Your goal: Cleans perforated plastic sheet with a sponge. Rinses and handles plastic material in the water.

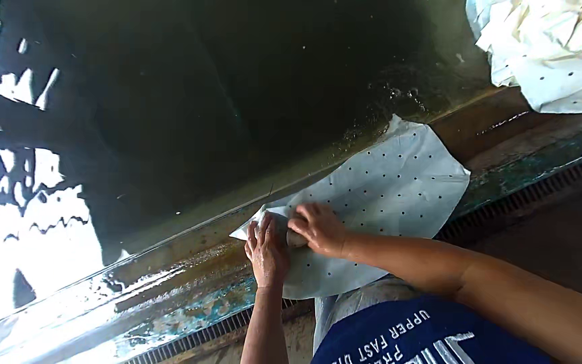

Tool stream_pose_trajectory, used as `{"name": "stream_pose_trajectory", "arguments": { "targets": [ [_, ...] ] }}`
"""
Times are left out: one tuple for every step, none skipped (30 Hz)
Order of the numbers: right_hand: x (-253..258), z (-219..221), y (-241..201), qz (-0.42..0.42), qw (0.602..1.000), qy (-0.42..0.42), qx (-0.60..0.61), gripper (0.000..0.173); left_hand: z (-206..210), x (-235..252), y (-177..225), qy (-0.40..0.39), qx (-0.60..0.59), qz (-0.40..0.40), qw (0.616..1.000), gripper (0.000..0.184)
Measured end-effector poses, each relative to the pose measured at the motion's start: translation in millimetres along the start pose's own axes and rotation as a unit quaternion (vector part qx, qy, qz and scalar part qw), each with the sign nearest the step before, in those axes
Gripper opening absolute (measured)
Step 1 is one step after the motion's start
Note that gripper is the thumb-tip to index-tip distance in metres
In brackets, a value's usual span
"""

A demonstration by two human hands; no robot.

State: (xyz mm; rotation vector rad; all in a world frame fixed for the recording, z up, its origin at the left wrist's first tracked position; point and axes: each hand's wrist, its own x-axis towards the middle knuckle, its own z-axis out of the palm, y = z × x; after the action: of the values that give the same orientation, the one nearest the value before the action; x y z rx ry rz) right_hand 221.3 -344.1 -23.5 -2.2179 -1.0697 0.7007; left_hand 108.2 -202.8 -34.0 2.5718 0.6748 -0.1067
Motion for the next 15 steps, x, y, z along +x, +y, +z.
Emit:
{"name": "stream_pose_trajectory", "arguments": {
  "targets": [
    [2,-1,2,-0.016,0.999,-0.031,0.004,0.040,0,0,0,-0.005,0.001,-0.005,1.000,0.039],
    [1,-7,17,-0.024,1.000,-0.009,-0.010,0.038,0,0,-2,-0.008,0.003,-0.004,1.000,0.040],
    [-3,-17,40,-0.018,0.998,0.040,-0.040,0.035,0,0,-5,-0.009,0.001,0.001,1.000,0.041],
    [-10,-36,67,0.015,0.994,0.081,-0.070,0.037,0,2,-7,-0.005,-0.009,0.007,1.000,0.042],
    [-21,-58,94,0.065,0.987,0.111,-0.091,0.042,1,1,-9,0.003,-0.032,0.012,0.999,0.042],
    [-35,-80,118,0.130,0.978,0.126,-0.107,0.047,0,-1,-13,0.018,-0.065,0.015,0.998,0.041],
    [-48,-101,137,0.192,0.965,0.139,-0.115,0.048,-2,-3,-17,0.044,-0.103,0.016,0.994,0.039],
    [-56,-118,148,0.248,0.951,0.149,-0.108,0.050,-8,-3,-21,0.075,-0.140,0.013,0.987,0.035],
    [-59,-130,151,0.290,0.937,0.165,-0.100,0.053,-15,-1,-25,0.102,-0.165,0.002,0.981,0.034],
    [-59,-137,146,0.323,0.926,0.176,-0.087,0.055,-23,3,-28,0.118,-0.181,-0.025,0.976,0.035],
    [-55,-138,133,0.343,0.918,0.185,-0.074,0.055,-30,8,-32,0.123,-0.183,-0.058,0.974,0.036],
    [-51,-135,116,0.349,0.915,0.194,-0.058,0.054,-39,14,-36,0.102,-0.177,-0.094,0.974,0.038],
    [-48,-128,99,0.336,0.919,0.201,-0.040,0.054,-47,21,-39,0.066,-0.170,-0.122,0.976,0.038],
    [-46,-118,83,0.308,0.931,0.191,-0.027,0.054,-50,26,-42,0.040,-0.166,-0.130,0.977,0.036],
    [-44,-106,69,0.273,0.947,0.167,-0.023,0.053,-50,27,-47,0.026,-0.159,-0.122,0.979,0.032]
  ]
}}
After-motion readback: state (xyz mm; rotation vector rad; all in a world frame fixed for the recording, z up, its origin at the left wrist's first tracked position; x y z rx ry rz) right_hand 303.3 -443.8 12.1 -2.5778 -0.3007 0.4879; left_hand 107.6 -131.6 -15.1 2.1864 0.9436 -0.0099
